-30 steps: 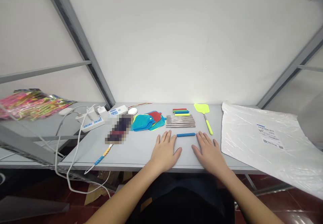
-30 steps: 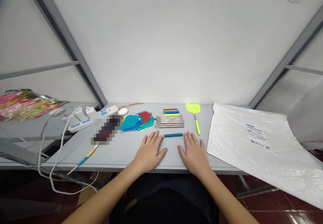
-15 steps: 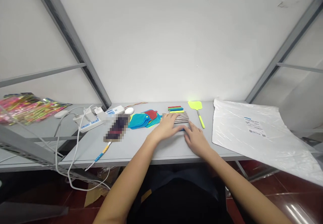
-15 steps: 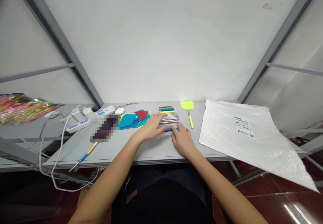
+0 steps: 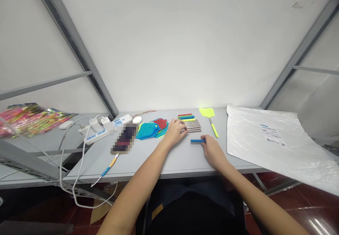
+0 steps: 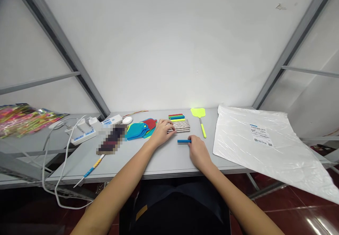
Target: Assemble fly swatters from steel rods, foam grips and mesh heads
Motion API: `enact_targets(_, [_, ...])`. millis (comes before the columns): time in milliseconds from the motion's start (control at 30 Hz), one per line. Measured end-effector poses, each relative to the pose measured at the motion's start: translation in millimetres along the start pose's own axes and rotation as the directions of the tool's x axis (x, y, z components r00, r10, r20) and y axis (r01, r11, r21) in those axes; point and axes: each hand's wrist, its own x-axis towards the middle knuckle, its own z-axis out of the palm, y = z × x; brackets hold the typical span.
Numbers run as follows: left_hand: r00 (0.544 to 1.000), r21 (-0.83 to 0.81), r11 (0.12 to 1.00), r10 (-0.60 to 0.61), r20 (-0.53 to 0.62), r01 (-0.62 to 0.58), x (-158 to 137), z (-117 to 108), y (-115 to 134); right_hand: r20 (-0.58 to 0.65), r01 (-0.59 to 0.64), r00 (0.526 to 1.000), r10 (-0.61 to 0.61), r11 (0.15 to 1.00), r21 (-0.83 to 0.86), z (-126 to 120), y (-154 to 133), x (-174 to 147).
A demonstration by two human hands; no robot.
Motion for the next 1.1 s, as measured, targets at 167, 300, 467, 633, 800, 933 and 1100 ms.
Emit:
enact_targets(167, [1.0, 0.011, 1.0, 0.006, 0.018, -0.006, 3, 7, -1, -0.022, -0.066, 0.998, 0.066, 0.998, 0.022, -5, -1, -1])
enact_targets(300, [0.999, 0.021, 1.0, 0.006, 0.043, -0.007, 4, 12, 0, 0.02, -0.028, 0.999, 0.028, 0.999, 0.024, -8, -4, -1])
enact_targets(467, [0.999, 0.043, 0.999, -0.014, 0.051, 0.011, 6, 15, 2, 0.067, 0.024, 0.997, -0.025, 1.0, 0.016, -10, -6, -1])
enact_targets(633, [0.997, 0.07, 0.996, -0.061, 0.056, 0.057, 6, 15, -1, 0.057, 0.016, 0.998, -0.017, 1.0, 0.017, -10, -6, -1])
enact_targets(800, [0.994, 0.077, 0.994, -0.081, 0.077, 0.075, 7, 14, -4, 0.055, 0.019, 0.998, -0.018, 1.0, -0.003, -10, -7, -1])
enact_targets(933, [0.992, 0.089, 0.993, -0.087, 0.093, 0.079, 8, 13, -1, 0.059, 0.025, 0.998, -0.026, 1.0, 0.006, -11, -7, -2])
enact_targets(1100, [0.993, 0.112, 0.992, -0.066, 0.098, 0.055, 8, 7, 9, 0.059, 0.003, 0.998, -0.006, 0.998, 0.063, -17, 2, -1])
